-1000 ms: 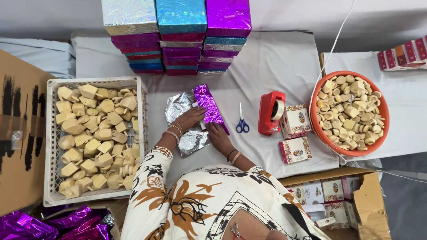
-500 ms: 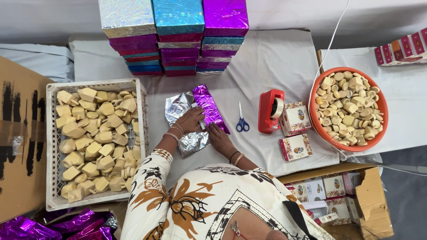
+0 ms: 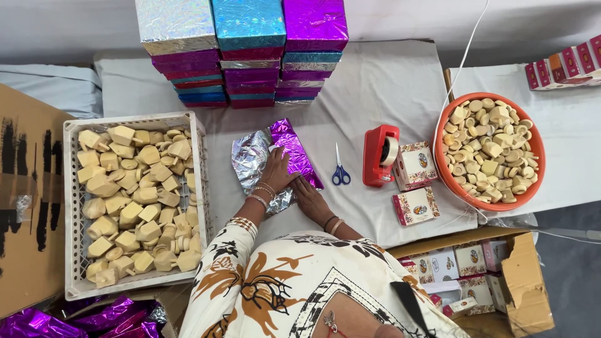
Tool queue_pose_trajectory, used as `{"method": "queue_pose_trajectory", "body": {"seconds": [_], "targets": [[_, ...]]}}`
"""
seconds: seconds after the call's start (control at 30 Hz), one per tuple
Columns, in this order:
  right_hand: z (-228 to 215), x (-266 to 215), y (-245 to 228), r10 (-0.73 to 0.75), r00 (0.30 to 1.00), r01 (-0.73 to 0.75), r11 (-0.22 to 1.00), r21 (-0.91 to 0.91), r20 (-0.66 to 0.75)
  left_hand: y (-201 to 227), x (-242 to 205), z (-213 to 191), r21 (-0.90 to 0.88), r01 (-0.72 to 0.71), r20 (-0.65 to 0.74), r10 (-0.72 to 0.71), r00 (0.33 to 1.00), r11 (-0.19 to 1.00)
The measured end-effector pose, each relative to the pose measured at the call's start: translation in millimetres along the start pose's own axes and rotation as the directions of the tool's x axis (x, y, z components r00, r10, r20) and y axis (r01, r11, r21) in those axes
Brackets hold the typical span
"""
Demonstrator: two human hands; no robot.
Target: The person wraps a small rectangular box in shiny purple foil paper. They use scissors to trim the excess paper and a tape dispenser to secure the folds, then place the finished package on a stack of other wrapped gifts.
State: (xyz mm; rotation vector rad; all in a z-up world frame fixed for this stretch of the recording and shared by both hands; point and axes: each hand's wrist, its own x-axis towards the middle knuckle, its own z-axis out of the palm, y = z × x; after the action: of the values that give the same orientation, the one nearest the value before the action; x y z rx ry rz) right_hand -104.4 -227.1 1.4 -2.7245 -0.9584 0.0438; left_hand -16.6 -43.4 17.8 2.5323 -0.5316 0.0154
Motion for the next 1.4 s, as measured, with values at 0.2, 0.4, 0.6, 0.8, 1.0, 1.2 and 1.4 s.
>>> {"method": "queue_pose_trajectory", "body": {"seconds": [0.2,0.4,0.6,0.8,1.0,1.2,1.4], "targets": [[1,-3,0,0.007,1.0,-0.006,0.999,-0.034,0.019,1,-3,7,-0.007,0.089,-0.008,-0.089,0.996,0.996],[-6,-4,-5,-0.027,1.0,0.025,0.994,-0.11,-0.009,-7,-5,22,0.042,0.106,-0.033,-0.104,0.994,0.994],[17,-16,2,0.028,0.996,-0.028,1.0,-0.007,0.084,-12,-3,12,-0.023,0.159,0.071,-0.157,0.985,0.987],[-3,-11,-1,0.079,0.991,-0.091,0.99,0.112,0.107,-25,-2,29,-0.02,0.12,0.085,-0.118,0.989,0.993],[-1,-52,33,0.205,0.974,-0.175,0.953,0.248,-0.101,-25,-1,37,0.022,0.154,0.102,-0.156,0.982,0.988],[-52,-109,97,0.805,0.27,-0.563,0.577,0.592,-0.528,-30,1,42,-0.011,0.144,0.081,-0.143,0.986,0.989],[-79,-128,167,0.892,0.282,-0.667,0.447,0.597,-0.352,-27,-2,38,-0.028,0.142,0.043,-0.141,0.989,0.989]]}}
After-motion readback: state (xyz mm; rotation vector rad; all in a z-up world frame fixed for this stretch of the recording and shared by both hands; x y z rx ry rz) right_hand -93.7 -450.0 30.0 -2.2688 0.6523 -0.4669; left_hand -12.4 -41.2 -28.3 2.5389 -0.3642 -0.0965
